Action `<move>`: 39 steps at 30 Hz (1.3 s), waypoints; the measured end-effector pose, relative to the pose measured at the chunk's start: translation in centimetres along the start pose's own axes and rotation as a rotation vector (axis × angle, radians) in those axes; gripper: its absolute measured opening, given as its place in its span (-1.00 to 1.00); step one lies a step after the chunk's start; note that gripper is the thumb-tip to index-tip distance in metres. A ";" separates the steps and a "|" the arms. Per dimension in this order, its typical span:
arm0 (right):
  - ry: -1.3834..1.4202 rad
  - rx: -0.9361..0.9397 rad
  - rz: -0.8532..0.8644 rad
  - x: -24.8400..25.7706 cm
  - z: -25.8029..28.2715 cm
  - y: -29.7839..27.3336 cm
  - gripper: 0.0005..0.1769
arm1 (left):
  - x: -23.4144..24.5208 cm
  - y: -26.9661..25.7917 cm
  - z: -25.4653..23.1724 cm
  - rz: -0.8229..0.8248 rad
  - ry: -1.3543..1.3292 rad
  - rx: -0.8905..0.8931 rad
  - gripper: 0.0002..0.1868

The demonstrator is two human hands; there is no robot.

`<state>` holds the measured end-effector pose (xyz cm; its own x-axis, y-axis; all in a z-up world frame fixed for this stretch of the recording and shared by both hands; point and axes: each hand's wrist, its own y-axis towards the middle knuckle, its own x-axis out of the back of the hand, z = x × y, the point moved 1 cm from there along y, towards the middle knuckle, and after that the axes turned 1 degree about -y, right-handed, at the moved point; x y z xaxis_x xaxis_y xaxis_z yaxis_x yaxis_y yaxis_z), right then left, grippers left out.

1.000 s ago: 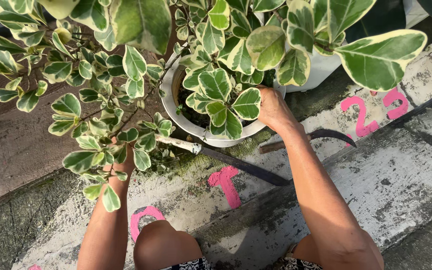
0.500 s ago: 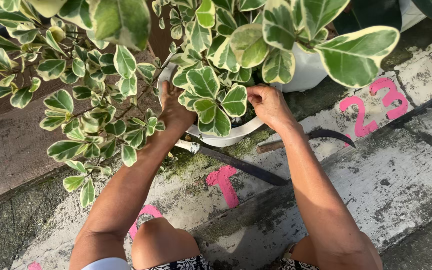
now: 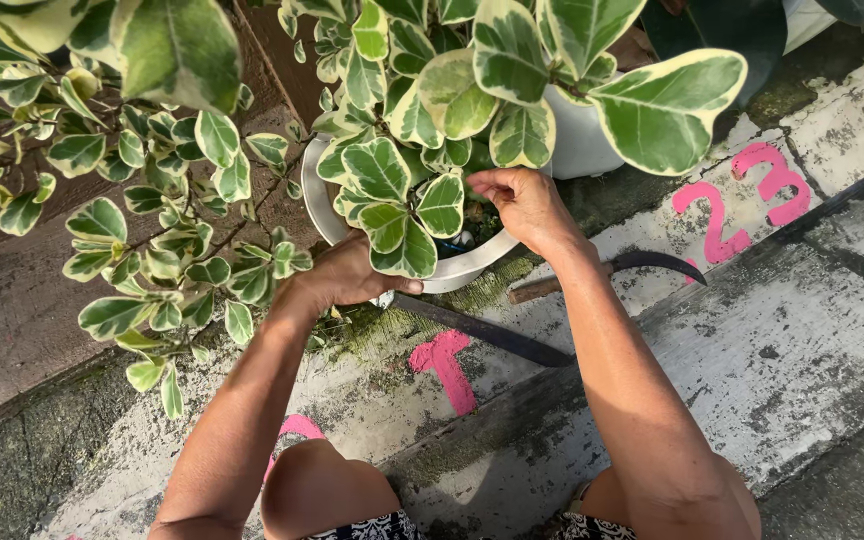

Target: The person prunes various potted plants by hand and using a sickle, removing dry leaves and clearing the soil at the base of the stems.

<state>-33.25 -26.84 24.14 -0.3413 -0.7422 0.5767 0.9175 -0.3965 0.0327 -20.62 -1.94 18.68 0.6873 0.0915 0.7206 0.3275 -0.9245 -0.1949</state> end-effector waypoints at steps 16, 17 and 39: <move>-0.203 0.056 0.141 2.0 1.1 -0.8 -0.67 | 0.6 2.9 -2.7 -0.462 -1.149 0.033 -0.70; -0.204 0.052 0.139 2.2 0.6 -0.6 -0.67 | 1.0 2.8 -3.0 -0.458 -1.149 0.033 -0.70; -0.122 0.173 0.064 1.2 -0.4 0.3 -0.57 | -0.6 6.8 1.0 -0.578 -0.299 0.075 -0.66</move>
<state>-33.43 -28.08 24.55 -0.2640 -0.6875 0.6765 0.9613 -0.2446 0.1265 -18.17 -7.94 16.21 0.5341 0.6751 0.5089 0.7351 -0.6681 0.1147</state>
